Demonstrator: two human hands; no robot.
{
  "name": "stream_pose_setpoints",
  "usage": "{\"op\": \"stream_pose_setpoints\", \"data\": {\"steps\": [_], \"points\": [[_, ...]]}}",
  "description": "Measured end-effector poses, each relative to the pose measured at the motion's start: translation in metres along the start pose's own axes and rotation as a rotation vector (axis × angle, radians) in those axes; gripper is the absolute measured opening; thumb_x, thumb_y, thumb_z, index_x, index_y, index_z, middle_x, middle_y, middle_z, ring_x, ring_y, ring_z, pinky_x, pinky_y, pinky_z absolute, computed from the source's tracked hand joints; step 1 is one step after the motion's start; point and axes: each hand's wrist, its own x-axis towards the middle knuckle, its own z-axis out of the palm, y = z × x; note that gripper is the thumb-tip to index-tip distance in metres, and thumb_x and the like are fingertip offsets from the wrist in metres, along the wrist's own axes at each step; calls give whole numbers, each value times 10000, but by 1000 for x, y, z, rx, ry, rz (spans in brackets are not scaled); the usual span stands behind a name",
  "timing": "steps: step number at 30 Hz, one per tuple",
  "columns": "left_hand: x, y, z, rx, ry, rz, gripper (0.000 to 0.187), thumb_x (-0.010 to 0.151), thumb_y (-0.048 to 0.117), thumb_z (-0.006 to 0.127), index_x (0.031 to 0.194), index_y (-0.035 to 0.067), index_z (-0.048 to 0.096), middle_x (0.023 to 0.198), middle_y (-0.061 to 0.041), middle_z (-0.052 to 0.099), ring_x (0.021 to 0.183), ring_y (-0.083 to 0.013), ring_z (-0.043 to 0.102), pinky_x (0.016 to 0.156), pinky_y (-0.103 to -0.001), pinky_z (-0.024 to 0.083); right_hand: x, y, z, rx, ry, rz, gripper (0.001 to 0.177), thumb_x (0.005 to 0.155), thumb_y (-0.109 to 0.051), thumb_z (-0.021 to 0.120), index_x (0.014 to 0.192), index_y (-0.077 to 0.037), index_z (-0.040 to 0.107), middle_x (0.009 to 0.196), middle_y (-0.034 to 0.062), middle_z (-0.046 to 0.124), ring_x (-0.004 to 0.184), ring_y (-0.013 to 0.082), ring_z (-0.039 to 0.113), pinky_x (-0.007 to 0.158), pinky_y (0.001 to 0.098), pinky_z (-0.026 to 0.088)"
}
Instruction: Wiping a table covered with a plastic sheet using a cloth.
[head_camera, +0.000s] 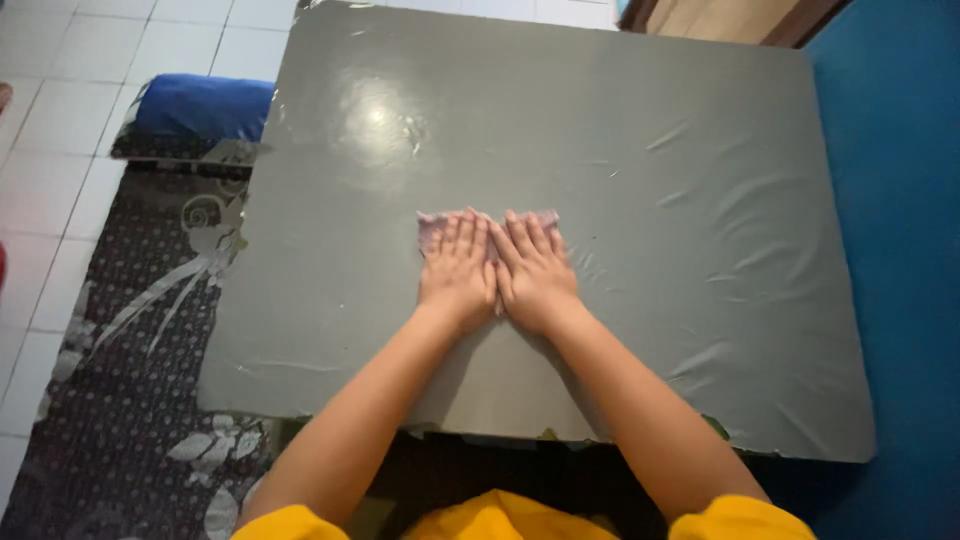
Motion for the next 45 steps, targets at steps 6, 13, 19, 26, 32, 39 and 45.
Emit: {"op": "stream_pose_setpoints", "data": {"steps": [6,13,19,26,32,39,45], "points": [[-60,60,-10,-88,117,238,707,951,343,437,1551,-28,380,1631,-236,320,1536,-390,256,1249,-513,141,-101,16,-5,-16,41,55,621,1006,-350,400,1582,-126,337,1656,145,280,1536,359,205,1220,541,108],[-51,79,-13,-168,70,366,704,937,326,448,1529,-49,393,1618,-258,336,1527,-395,274,1240,-515,150,-115,27,-2,-110,107,126,628,982,-329,410,1560,-88,353,1653,132,277,1528,354,206,1207,563,119],[7,78,10,-111,123,349,686,967,329,423,1543,-40,376,1646,-232,319,1548,-372,257,1259,-498,148,-64,58,-10,-49,94,162,637,961,-294,441,1560,-87,377,1652,144,297,1529,372,230,1216,571,147],[75,87,23,-84,-2,236,692,987,353,366,1586,15,290,1669,-196,230,1556,-339,173,1244,-494,104,-13,98,-15,-36,45,244,649,977,-340,413,1599,-180,320,1678,123,232,1542,358,181,1225,566,115],[69,91,16,-95,-36,222,695,985,363,349,1593,36,272,1681,-172,204,1563,-325,145,1248,-484,92,-24,99,-11,-24,38,288,642,1011,-374,367,1610,-163,276,1688,114,196,1554,340,140,1230,551,84],[15,99,22,-49,40,406,689,1008,356,364,1566,-48,322,1650,-263,262,1554,-391,197,1250,-512,122,-89,76,-12,-59,32,295,663,999,-353,374,1605,-103,272,1676,160,198,1546,357,134,1216,555,78],[-25,142,2,-145,41,536,705,953,347,434,1532,-49,361,1621,-268,322,1524,-423,254,1237,-518,154,-157,79,-16,-109,105,319,653,1006,-355,387,1611,-139,267,1685,130,212,1557,341,175,1240,545,93]]}}
